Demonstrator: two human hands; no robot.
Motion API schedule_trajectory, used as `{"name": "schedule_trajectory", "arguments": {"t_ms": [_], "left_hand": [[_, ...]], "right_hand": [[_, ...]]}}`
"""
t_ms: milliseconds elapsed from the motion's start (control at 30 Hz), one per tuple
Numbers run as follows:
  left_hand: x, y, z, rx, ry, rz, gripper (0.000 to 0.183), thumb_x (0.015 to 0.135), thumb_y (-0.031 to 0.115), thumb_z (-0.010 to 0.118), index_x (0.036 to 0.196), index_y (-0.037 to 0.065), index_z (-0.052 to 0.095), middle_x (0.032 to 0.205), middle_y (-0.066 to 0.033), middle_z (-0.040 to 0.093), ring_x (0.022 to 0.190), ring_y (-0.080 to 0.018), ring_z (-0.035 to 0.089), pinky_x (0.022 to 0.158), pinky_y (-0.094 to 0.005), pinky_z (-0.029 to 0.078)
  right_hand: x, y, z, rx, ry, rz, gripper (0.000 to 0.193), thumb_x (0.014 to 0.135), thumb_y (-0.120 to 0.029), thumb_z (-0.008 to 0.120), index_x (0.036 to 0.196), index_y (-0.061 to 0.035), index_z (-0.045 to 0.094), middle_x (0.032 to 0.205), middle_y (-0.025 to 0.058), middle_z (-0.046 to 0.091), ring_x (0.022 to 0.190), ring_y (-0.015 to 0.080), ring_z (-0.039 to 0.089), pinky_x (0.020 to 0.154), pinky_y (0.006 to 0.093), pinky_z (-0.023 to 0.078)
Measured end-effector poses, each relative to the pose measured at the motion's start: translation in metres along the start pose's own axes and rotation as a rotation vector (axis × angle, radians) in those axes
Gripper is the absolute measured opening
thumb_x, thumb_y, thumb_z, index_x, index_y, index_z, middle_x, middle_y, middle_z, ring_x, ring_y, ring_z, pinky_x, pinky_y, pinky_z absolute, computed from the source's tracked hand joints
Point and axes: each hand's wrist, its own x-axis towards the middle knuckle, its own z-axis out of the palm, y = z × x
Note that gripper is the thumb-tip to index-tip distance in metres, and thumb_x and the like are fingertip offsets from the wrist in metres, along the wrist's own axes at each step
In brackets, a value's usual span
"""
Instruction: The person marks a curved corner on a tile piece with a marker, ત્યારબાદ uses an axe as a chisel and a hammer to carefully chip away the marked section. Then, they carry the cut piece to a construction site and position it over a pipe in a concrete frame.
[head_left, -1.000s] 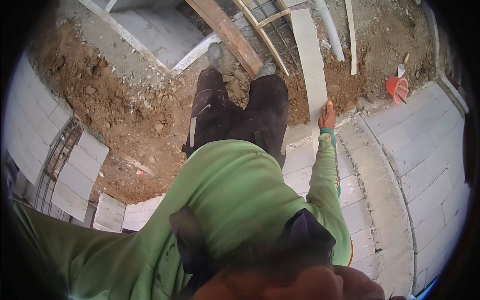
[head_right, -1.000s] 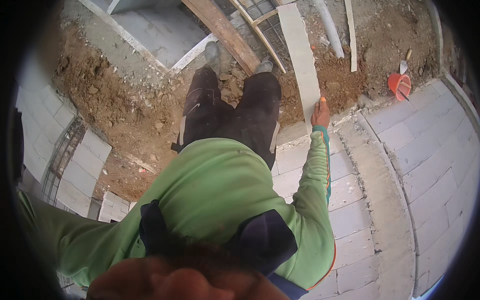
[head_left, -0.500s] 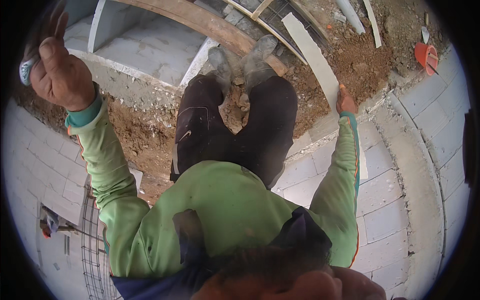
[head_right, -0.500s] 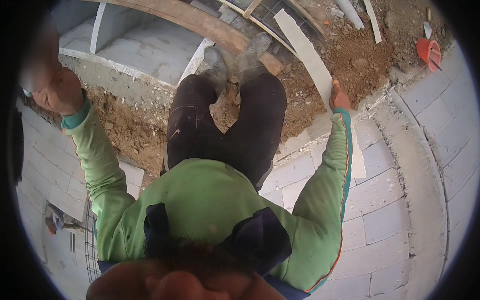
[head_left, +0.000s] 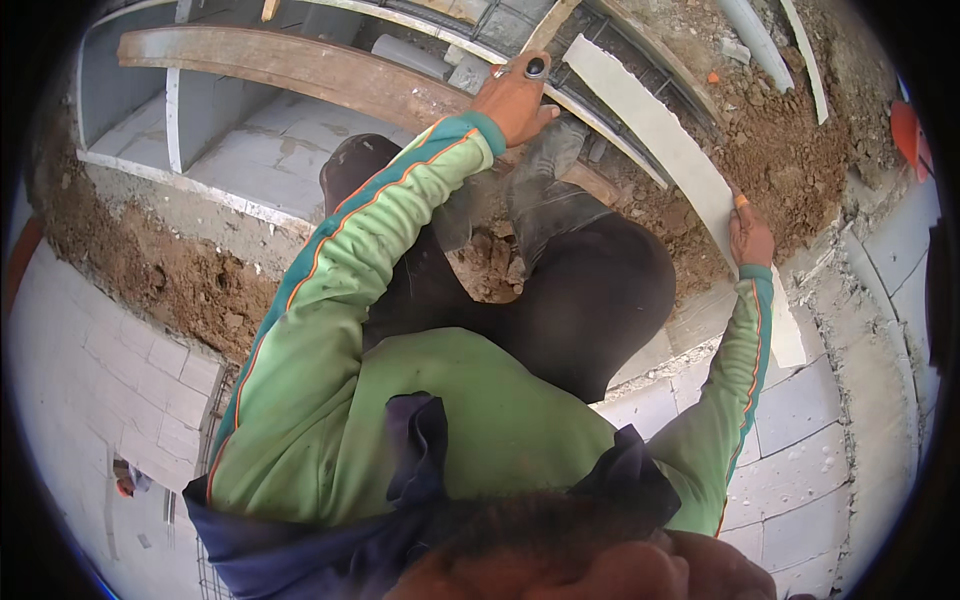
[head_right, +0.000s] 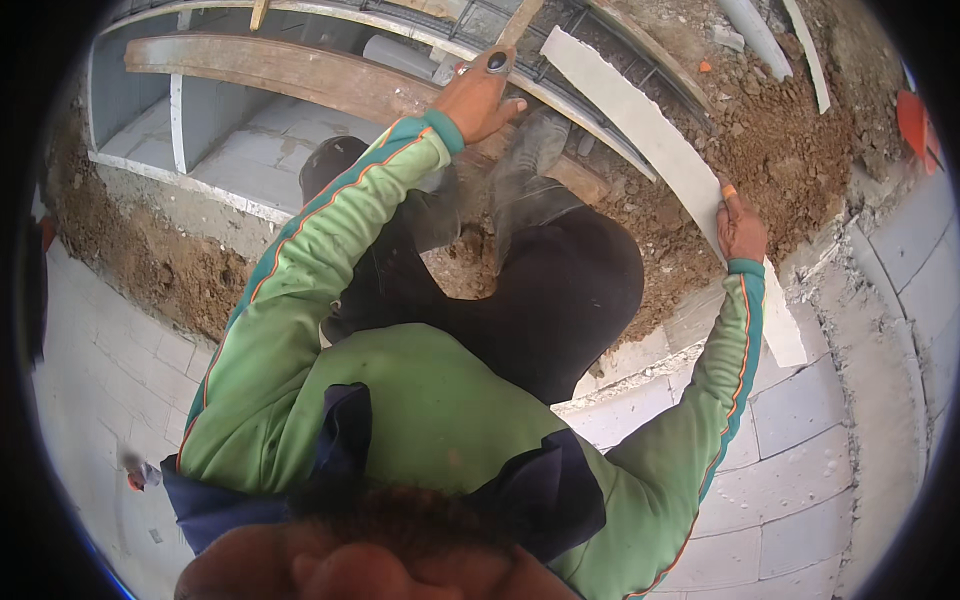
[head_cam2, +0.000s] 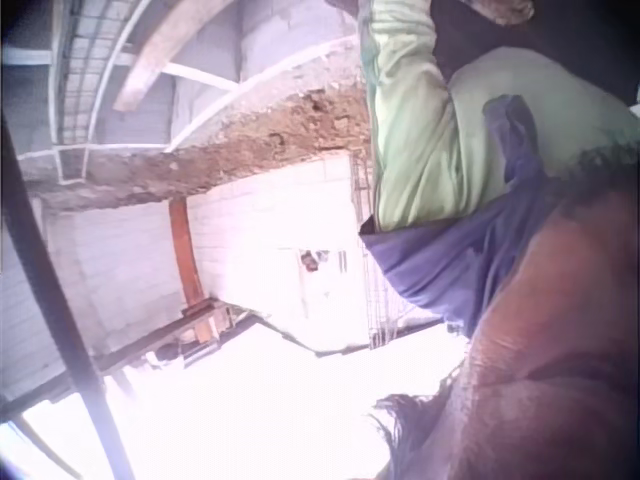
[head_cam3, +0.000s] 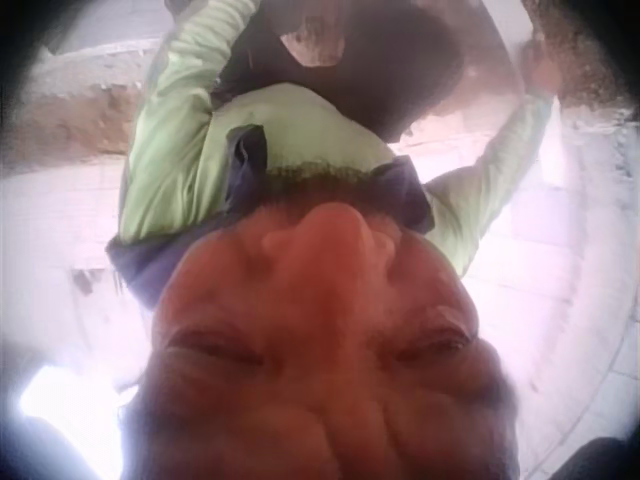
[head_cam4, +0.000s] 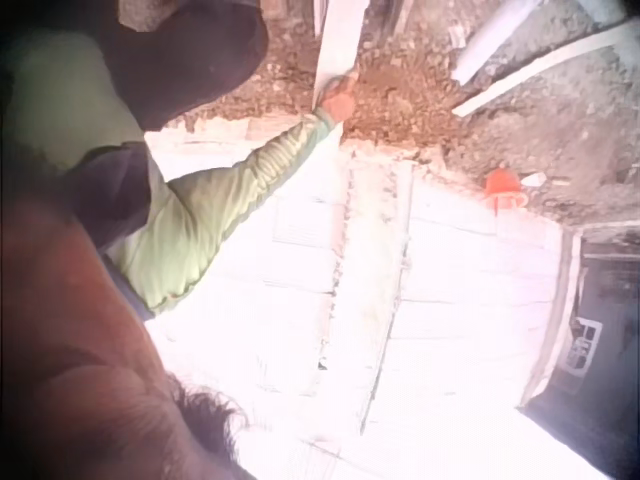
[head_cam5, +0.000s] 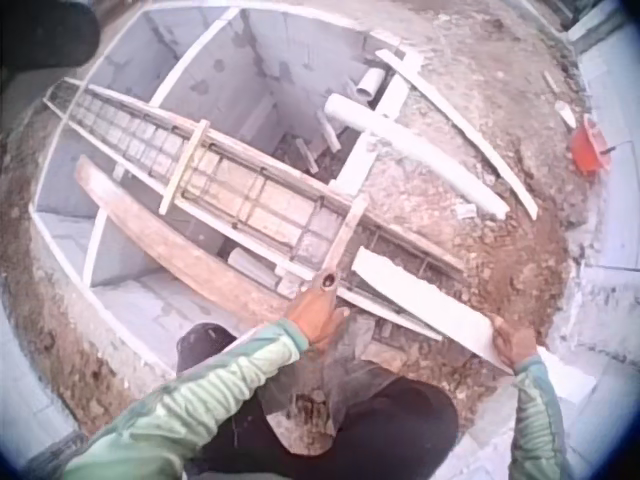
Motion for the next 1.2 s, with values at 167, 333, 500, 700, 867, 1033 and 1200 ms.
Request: {"name": "schedule_trajectory", "arguments": {"t_ms": [167,333,500,700,867,1033,1200], "left_hand": [[0.055,-0.032,0.038,-0.137,0.036,-0.298,0.046,0.087,0.03,0.063,0.116,-0.005,0.06,0.136,-0.0308,0.042,0.107,-0.044,0.057,0.097,-0.0482,0.043],[0.101,-0.102,0.056,-0.39,0.083,-0.363,0.052,0.093,0.043,0.053,0.111,-0.004,0.062,0.121,-0.0296,0.055,0.11,-0.0438,0.057,0.093,-0.0499,0.044],[0.116,-0.112,0.071,-0.198,0.209,-0.47,0.067,0.095,0.053,0.04,0.105,-0.009,0.062,0.102,-0.036,0.061,0.104,-0.0502,0.055,0.092,-0.0522,0.042],[0.121,-0.1,0.066,0.124,0.199,-0.271,0.097,0.083,0.068,0.052,0.131,-0.016,0.044,0.123,-0.0362,0.054,0.117,-0.0483,0.052,0.102,-0.0471,0.041],[0.139,-0.102,0.042,-0.163,-0.067,-0.275,0.116,0.067,0.074,0.068,0.132,-0.018,0.041,0.126,-0.0383,0.051,0.119,-0.0456,0.052,0.1,-0.0447,0.045],[0.145,-0.101,0.023,-0.648,-0.134,-0.17,0.109,0.057,0.058,0.086,0.124,-0.019,0.046,0.122,-0.0321,0.057,0.112,-0.0349,0.059,0.097,-0.039,0.047],[0.155,-0.126,0.041,-0.514,-0.038,-0.343,0.118,0.057,0.05,0.09,0.124,-0.028,0.032,0.116,-0.0315,0.059,0.106,-0.0305,0.061,0.093,-0.0378,0.05]], "right_hand": [[-0.037,0.042,0.008,-0.121,0.084,0.088,0.042,0.092,-0.018,0.052,0.133,-0.0252,0.054,0.106,0.016,0.064,0.096,0.0375,0.062,0.08,0.0443,0.051],[-0.097,0.056,0.009,-0.076,0.171,0.248,0.039,0.092,-0.016,0.051,0.13,-0.0189,0.057,0.105,0.0167,0.064,0.096,0.0367,0.063,0.081,0.0412,0.052],[-0.152,0.058,0.034,-0.068,0.216,0.372,0.042,0.092,-0.015,0.05,0.133,-0.0196,0.056,0.107,0.0194,0.065,0.098,0.0376,0.063,0.084,0.0414,0.051],[-0.181,0.032,0.075,0.106,0.214,0.498,0.041,0.092,-0.019,0.047,0.133,-0.0167,0.056,0.108,0.0223,0.065,0.102,0.038,0.063,0.086,0.0407,0.05],[-0.2,0.023,0.109,0.144,0.267,0.53,0.042,0.091,-0.015,0.048,0.132,-0.0167,0.058,0.105,0.0216,0.066,0.098,0.0377,0.065,0.085,0.0397,0.051],[-0.21,0.035,0.115,0.078,0.256,0.549,0.042,0.091,-0.016,0.047,0.132,-0.0177,0.058,0.106,0.0209,0.066,0.097,0.0373,0.065,0.084,0.0407,0.051],[-0.223,0.05,0.104,0.045,0.27,0.516,0.041,0.092,-0.017,0.048,0.132,-0.0193,0.057,0.105,0.0198,0.066,0.095,0.0365,0.065,0.083,0.0405,0.051]]}}
